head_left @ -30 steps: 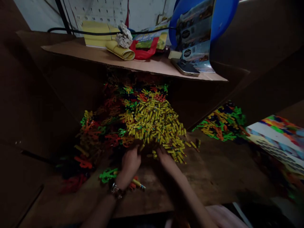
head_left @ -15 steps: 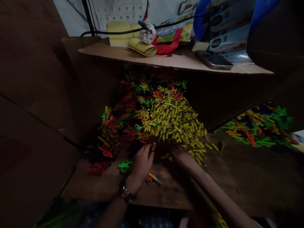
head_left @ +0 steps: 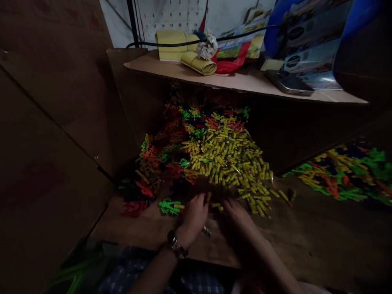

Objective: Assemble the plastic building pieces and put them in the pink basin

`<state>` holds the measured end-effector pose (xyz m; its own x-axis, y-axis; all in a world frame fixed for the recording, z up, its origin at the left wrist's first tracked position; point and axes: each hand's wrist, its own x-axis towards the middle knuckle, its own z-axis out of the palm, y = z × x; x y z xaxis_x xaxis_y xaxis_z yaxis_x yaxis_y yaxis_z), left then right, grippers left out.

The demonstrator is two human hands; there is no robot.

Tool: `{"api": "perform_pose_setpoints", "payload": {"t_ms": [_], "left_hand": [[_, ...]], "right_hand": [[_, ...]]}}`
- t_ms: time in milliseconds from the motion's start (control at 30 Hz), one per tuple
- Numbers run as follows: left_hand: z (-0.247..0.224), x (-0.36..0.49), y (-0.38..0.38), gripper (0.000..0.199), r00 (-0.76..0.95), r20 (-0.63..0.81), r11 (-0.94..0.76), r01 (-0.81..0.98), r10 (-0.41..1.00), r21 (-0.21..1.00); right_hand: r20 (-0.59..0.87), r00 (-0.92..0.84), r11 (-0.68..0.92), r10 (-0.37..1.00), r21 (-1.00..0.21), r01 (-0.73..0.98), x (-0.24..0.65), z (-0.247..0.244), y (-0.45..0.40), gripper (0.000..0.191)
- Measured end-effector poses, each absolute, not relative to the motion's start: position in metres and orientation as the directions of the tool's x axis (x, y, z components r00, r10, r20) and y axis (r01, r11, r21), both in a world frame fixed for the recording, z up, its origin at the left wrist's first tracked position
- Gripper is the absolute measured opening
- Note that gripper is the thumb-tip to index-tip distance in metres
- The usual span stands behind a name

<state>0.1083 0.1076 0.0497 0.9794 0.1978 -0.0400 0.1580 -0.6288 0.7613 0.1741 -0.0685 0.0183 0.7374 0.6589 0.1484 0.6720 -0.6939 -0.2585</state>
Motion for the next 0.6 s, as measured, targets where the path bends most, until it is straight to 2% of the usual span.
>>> {"api": "perform_pose_setpoints", "payload": {"t_ms": [133,267,367,433,600], "left_hand": [[0.048,0.111,0.1,0.032,0.973,-0.015,-0.514,0.135,0.232,0.847],[0.05,0.121,0.102,0.022,0.95,0.002,-0.385,0.124,0.313,0.914],[0.051,0.127,0.105,0.019,0.907,-0.097,-0.073,0.139,0.409,0.988],[0.051,0.128,0.104,0.018,0.898,-0.181,0.097,0.155,0.402,0.983],[0.048,0.125,0.093,0.02,0.925,-0.171,0.085,0.15,0.339,0.985]], "right_hand": [[0.18,0.833,-0.676,0.522,-0.508,0.534,0.162,0.013,-0.053,0.04],[0.199,0.897,-0.613,0.394,-0.67,0.418,0.161,0.017,-0.043,0.038],[0.176,0.95,-0.519,0.258,-0.804,0.29,0.162,0.022,-0.04,0.035],[0.13,0.975,-0.434,0.181,-0.879,0.198,0.159,0.024,-0.035,0.032],[0.038,0.996,-0.227,0.084,-0.972,0.057,0.145,0.022,-0.019,0.035]]}}
